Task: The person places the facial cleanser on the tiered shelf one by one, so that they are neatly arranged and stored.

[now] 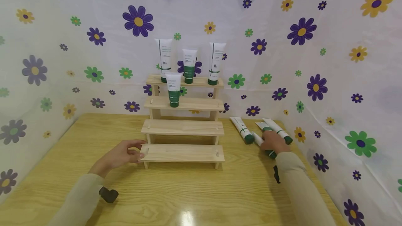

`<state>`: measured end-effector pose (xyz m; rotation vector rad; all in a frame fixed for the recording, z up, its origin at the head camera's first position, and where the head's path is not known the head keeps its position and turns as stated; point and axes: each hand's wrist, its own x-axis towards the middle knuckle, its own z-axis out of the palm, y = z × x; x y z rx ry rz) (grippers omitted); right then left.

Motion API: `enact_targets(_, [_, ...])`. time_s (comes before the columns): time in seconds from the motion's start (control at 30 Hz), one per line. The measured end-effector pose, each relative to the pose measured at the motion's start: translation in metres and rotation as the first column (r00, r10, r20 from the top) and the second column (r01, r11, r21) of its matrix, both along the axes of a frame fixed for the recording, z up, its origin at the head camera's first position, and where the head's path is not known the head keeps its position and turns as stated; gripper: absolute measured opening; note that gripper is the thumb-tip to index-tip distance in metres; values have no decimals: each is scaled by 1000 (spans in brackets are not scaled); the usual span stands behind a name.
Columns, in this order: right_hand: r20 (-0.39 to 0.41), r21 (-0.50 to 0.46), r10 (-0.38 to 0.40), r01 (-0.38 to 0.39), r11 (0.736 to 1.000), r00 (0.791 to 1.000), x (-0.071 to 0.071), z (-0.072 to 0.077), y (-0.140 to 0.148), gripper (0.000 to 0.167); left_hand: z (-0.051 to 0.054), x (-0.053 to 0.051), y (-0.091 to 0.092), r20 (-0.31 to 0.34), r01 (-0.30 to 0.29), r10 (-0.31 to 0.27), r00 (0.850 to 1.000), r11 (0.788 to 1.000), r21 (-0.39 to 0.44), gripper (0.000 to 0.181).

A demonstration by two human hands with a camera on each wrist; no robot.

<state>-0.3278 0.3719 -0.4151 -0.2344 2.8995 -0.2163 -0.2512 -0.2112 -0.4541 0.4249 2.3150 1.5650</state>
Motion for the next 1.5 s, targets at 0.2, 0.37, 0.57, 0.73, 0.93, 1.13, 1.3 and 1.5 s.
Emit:
enact_targets(0.2, [-37, -52, 61, -63, 997, 997, 3, -1, 8, 26, 0, 0, 1, 7, -1, 1, 1000, 1000, -8, 59])
enact_targets(0.37, [-67, -123, 62, -70, 990, 996, 4, 2, 15, 26, -2, 0, 1, 2, 3, -3, 1000, 1000, -6, 59])
enact_targets(0.57, [-79, -188, 42, -56, 980, 996, 4, 17, 17, 38, -1, 0, 0, -8, 9, -9, 1000, 1000, 1, 60])
enact_targets(0.73, [-56, -223, -21, 8, 975, 998, 4, 30, 10, 50, -1, 0, 0, -10, 19, -19, 1000, 1000, 7, 61])
enact_targets(0.93, [-21, -267, -83, 74, 961, 996, 6, 47, -2, 60, -1, 0, 0, -13, 26, -26, 1000, 999, 20, 61])
enact_targets(1.13, [-84, -322, -31, 2, 947, 996, 9, 61, -15, 53, 0, 1, 1, -17, 30, -29, 999, 999, 24, 61])
enact_targets(1.3, [-135, -361, -5, -45, 932, 991, 11, 71, -27, 50, -1, 1, -1, -15, 20, -20, 1000, 1000, 12, 60])
enact_targets(1.5, [-141, -414, -1, -58, 908, 990, 9, 82, -39, 50, -1, -1, -1, -13, 13, -13, 1000, 1000, 7, 60])
